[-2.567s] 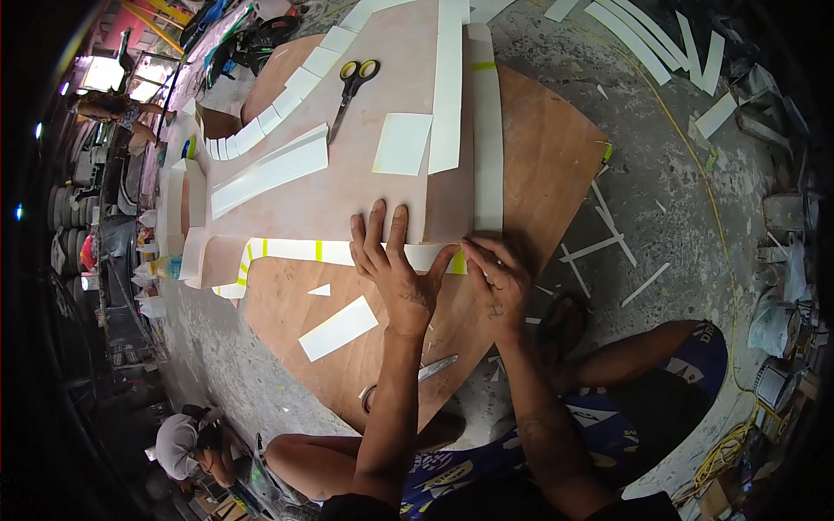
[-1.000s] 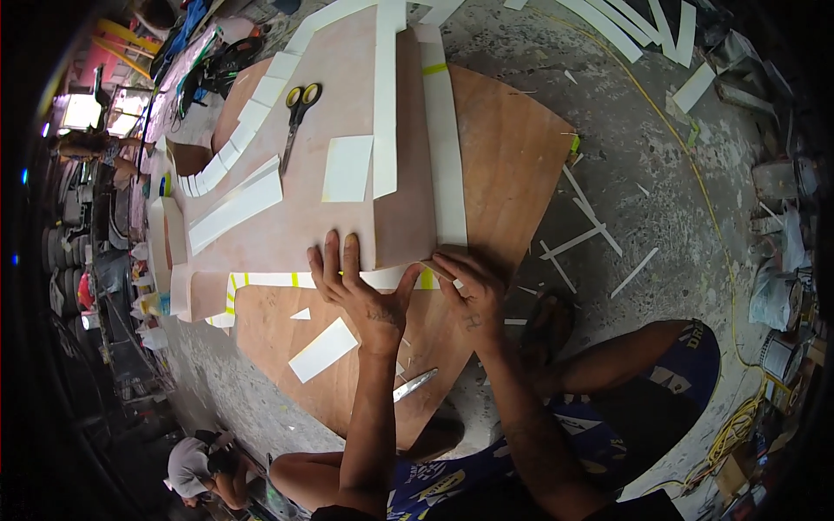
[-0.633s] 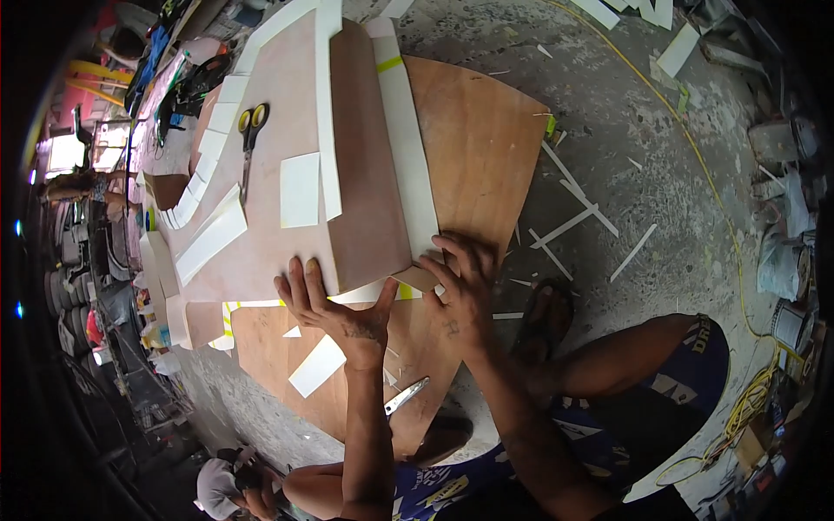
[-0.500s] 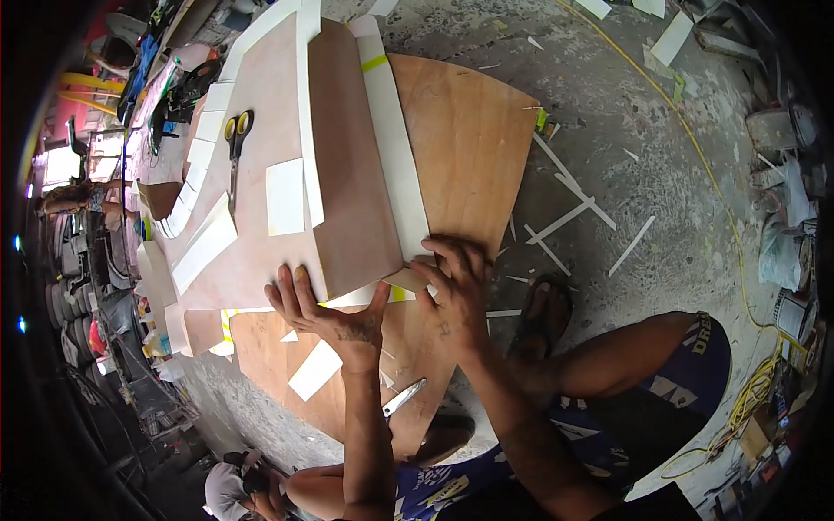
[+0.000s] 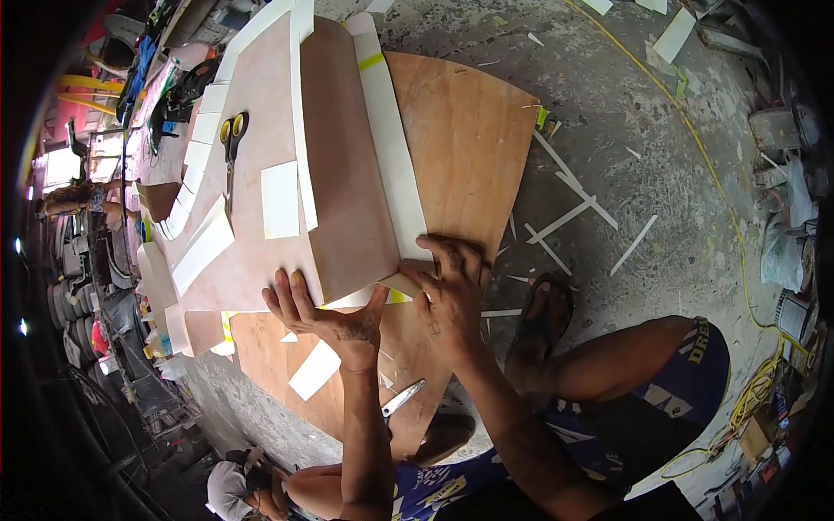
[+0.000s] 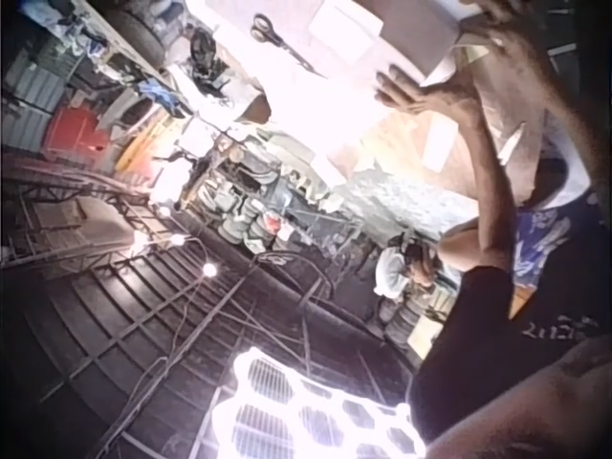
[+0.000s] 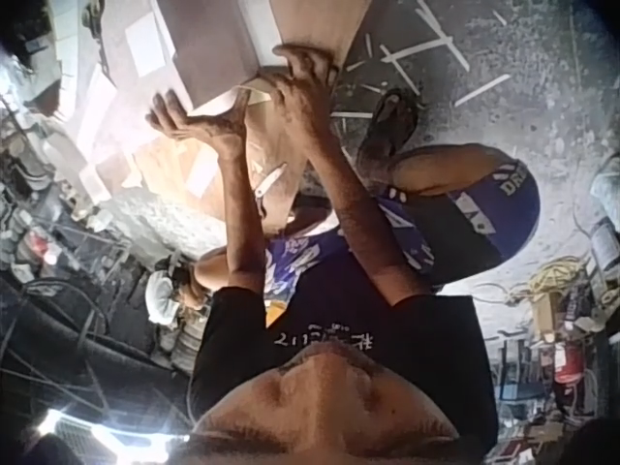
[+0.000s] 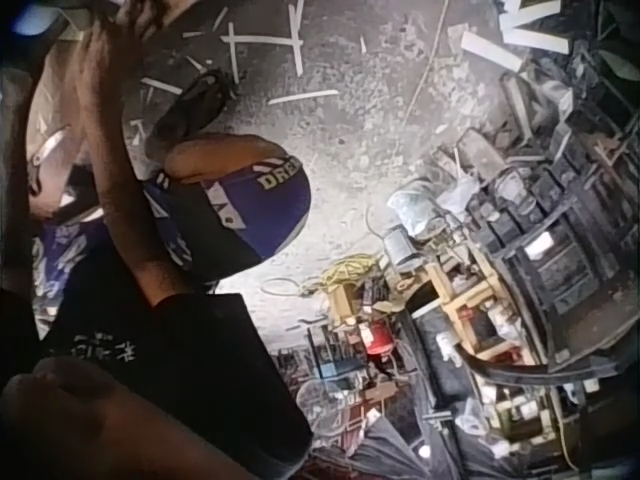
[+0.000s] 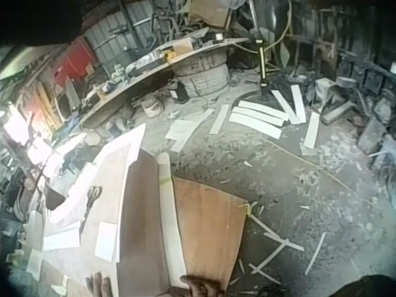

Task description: Applying and trimming white foam strips onto a car body panel model.

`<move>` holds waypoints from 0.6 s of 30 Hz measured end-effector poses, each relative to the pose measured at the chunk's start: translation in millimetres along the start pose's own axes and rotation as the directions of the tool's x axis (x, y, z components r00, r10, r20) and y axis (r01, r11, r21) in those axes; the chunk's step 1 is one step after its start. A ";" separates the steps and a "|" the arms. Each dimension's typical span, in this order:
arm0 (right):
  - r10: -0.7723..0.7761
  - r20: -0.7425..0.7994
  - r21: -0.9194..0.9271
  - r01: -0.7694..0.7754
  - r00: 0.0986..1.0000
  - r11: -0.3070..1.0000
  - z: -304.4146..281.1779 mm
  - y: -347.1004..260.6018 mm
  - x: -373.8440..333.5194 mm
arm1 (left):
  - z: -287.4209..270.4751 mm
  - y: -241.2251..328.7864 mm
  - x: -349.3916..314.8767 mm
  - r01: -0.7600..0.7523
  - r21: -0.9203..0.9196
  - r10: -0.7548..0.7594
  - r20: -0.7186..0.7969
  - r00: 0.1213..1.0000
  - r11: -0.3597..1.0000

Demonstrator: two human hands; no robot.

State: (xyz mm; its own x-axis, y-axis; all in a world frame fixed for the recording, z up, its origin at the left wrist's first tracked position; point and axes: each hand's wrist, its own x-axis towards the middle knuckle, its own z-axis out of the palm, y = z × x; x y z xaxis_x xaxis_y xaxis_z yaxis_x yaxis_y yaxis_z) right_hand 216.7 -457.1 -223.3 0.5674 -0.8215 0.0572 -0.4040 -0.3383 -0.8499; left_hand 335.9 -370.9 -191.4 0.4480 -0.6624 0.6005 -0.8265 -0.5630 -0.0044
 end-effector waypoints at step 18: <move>0.005 -0.044 -0.039 -0.007 0.999 0.999 8.3 4.0 0.1 | 1.0 -5.0 -1.7 -0.009 0.032 0.010 -0.018 1.000 0.999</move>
State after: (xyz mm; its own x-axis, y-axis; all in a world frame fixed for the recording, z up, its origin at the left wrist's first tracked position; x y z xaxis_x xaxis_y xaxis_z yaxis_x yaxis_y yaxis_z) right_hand 221.1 -454.7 -231.0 0.5328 -0.8428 0.0760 -0.4356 -0.3502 -0.8292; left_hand 339.6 -367.4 -193.2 0.4337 -0.6588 0.6148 -0.8194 -0.5722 -0.0352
